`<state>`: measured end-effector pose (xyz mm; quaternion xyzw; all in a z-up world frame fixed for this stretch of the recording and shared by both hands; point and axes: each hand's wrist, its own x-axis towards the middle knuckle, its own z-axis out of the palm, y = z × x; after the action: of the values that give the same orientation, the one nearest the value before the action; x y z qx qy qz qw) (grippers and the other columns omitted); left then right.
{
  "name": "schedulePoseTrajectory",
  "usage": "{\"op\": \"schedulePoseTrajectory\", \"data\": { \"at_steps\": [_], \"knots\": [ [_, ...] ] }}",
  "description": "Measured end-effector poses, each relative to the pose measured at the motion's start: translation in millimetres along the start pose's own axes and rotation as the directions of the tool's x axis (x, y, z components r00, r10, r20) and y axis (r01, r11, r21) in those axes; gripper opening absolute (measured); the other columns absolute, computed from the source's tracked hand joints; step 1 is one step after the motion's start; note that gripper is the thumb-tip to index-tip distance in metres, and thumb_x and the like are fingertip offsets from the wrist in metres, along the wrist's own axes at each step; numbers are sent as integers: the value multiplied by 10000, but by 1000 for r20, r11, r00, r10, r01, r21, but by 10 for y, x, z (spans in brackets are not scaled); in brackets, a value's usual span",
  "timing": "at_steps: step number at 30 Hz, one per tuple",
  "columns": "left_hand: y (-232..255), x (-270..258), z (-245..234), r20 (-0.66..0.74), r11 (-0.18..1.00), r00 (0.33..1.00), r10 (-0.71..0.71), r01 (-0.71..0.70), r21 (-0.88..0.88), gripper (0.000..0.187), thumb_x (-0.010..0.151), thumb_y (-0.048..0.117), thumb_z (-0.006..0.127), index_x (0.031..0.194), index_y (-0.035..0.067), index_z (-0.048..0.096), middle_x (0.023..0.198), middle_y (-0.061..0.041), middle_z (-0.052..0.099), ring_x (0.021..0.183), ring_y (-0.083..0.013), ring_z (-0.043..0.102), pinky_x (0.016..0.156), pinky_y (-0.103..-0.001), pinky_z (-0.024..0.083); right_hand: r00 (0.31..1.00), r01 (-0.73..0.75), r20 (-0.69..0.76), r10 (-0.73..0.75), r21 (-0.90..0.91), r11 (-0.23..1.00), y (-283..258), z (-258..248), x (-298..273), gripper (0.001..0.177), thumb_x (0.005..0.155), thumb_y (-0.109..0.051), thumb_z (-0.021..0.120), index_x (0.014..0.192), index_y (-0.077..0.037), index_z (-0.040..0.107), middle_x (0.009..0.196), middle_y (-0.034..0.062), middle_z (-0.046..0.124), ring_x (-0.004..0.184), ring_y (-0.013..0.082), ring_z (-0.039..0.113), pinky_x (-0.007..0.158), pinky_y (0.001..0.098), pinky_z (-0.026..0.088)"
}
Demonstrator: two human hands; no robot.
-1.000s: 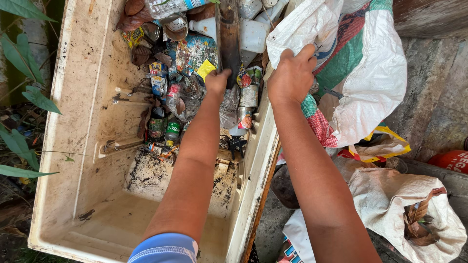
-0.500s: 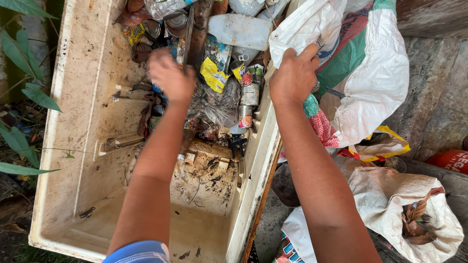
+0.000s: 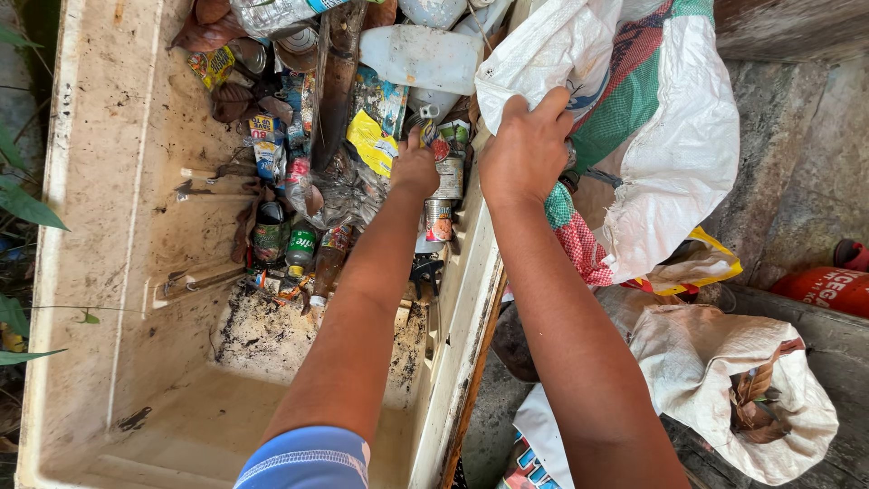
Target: The person sorts through various recyclable and non-recyclable waste items inside a large container by hand, placing items like plastic bottles, cans, and leaves into separate white bags.
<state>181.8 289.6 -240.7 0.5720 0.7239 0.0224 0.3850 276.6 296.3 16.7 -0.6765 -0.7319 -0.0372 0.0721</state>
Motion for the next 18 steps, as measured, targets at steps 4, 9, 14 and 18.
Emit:
{"op": "schedulePoseTrajectory", "data": {
  "at_steps": [4, 9, 14, 18],
  "knots": [
    [-133, -69, 305, -78, 998, 995, 68, -67, 10, 412, 946, 25, 562, 1351, -49, 578, 1596, -114, 309, 1366, -315, 443, 1175, -417, 419, 1000, 1, -4, -1, -16, 1000, -13, -26, 9, 286, 700, -89, 823, 930, -27, 664, 1153, 209, 457, 1030, 426, 558, 689, 474, 583],
    [-121, -622, 112, -165, 970, 955, 245, -242, 36, 715, 882, 289, 715, 1407, -121, 455, 1538, -118, 275, 1416, -332, 325, 1167, -437, 328, 1000, 2, -2, -2, -24, 1000, 9, 24, 11, 261, 731, -64, 804, 949, -23, 666, 1164, 207, 458, 1030, 419, 562, 695, 459, 587],
    [-51, -1005, -360, -202, 956, 935, 292, -280, 85, 803, 898, 431, 713, 1404, -128, 436, 1558, -145, 267, 1432, -330, 327, 1204, -429, 289, 999, 32, -31, -33, -28, 999, 40, 29, 6, 274, 706, -69, 809, 934, -20, 665, 1161, 207, 459, 1022, 417, 563, 719, 457, 583],
    [-15, -1131, -777, -247, 939, 917, 314, -263, 221, 975, 914, 576, 658, 1414, -213, 378, 1506, -205, 277, 1388, -362, 352, 1235, -419, 259, 999, 33, -41, -34, -14, 999, 32, 47, 3, 291, 692, -79, 815, 928, -7, 660, 1154, 206, 459, 1028, 422, 563, 709, 460, 585]
  ]
}}
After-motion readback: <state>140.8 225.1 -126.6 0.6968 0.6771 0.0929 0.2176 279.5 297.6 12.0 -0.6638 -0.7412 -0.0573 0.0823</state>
